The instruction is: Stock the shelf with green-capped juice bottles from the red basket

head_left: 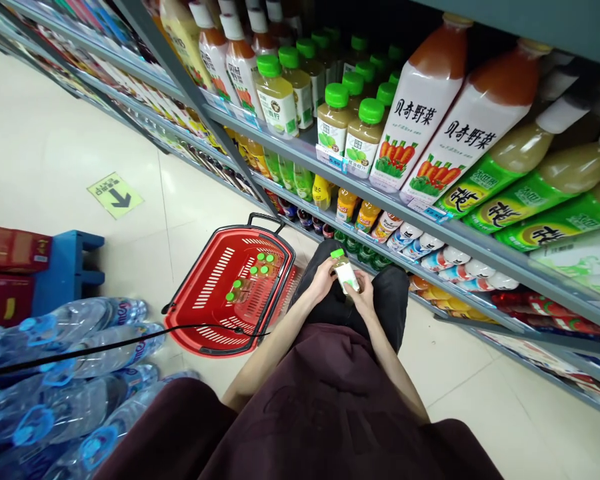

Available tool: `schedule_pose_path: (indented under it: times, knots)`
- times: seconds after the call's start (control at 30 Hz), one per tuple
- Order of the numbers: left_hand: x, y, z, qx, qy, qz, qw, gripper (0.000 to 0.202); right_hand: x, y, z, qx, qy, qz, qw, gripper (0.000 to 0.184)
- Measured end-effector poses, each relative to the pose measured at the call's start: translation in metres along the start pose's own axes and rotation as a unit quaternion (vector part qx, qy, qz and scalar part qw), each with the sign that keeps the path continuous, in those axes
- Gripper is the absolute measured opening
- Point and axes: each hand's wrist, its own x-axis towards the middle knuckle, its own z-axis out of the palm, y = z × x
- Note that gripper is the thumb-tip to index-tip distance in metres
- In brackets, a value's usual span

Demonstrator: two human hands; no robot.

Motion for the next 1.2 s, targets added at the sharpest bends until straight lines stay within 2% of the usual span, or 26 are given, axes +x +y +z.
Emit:
schedule_pose_path:
  times: [0.1, 0.23, 0.33, 0.4, 0.47, 0.63, 0.73, 0.97, 1.2]
  knots:
    - [-0.002, 0.002, 0.0, -0.001, -0.026, -0.005, 1.0, 0.03, -0.007, -0.004, 0.004, -0.137, 0.038, -0.122, 0.982, 0.061]
    - [-0.007, 0.011, 0.002, -0.031, -0.059, -0.041, 0.997, 0.031, -0.012, -0.008, 0.01, -0.27, 0.087, -0.286, 0.915, 0.057]
    - [-0.01, 0.016, 0.003, -0.057, -0.075, -0.051, 0.994, 0.028, -0.015, -0.006, 0.012, -0.338, 0.112, -0.354, 0.865, 0.05]
    - [-0.011, 0.018, 0.003, -0.064, -0.076, -0.053, 0.994, 0.028, -0.016, -0.003, 0.012, -0.363, 0.115, -0.364, 0.85, 0.044]
    - [-0.012, 0.018, 0.004, -0.066, -0.075, -0.052, 0.994, 0.028, -0.017, 0.0, 0.011, -0.364, 0.104, -0.351, 0.856, 0.041]
    - [-0.011, 0.016, 0.003, -0.057, -0.076, -0.049, 0.994, 0.028, -0.016, 0.005, 0.008, -0.337, 0.076, -0.286, 0.894, 0.041]
    - [-0.01, 0.016, 0.002, -0.055, -0.077, -0.051, 0.994, 0.029, -0.016, 0.004, 0.009, -0.339, 0.082, -0.286, 0.893, 0.042]
    - [-0.011, 0.017, 0.005, -0.06, -0.066, -0.048, 0.995, 0.032, -0.016, 0.001, 0.009, -0.319, 0.094, -0.347, 0.877, 0.047]
    - [-0.01, 0.018, 0.004, -0.055, -0.059, -0.043, 0.996, 0.034, -0.017, -0.001, 0.01, -0.298, 0.073, -0.27, 0.913, 0.047]
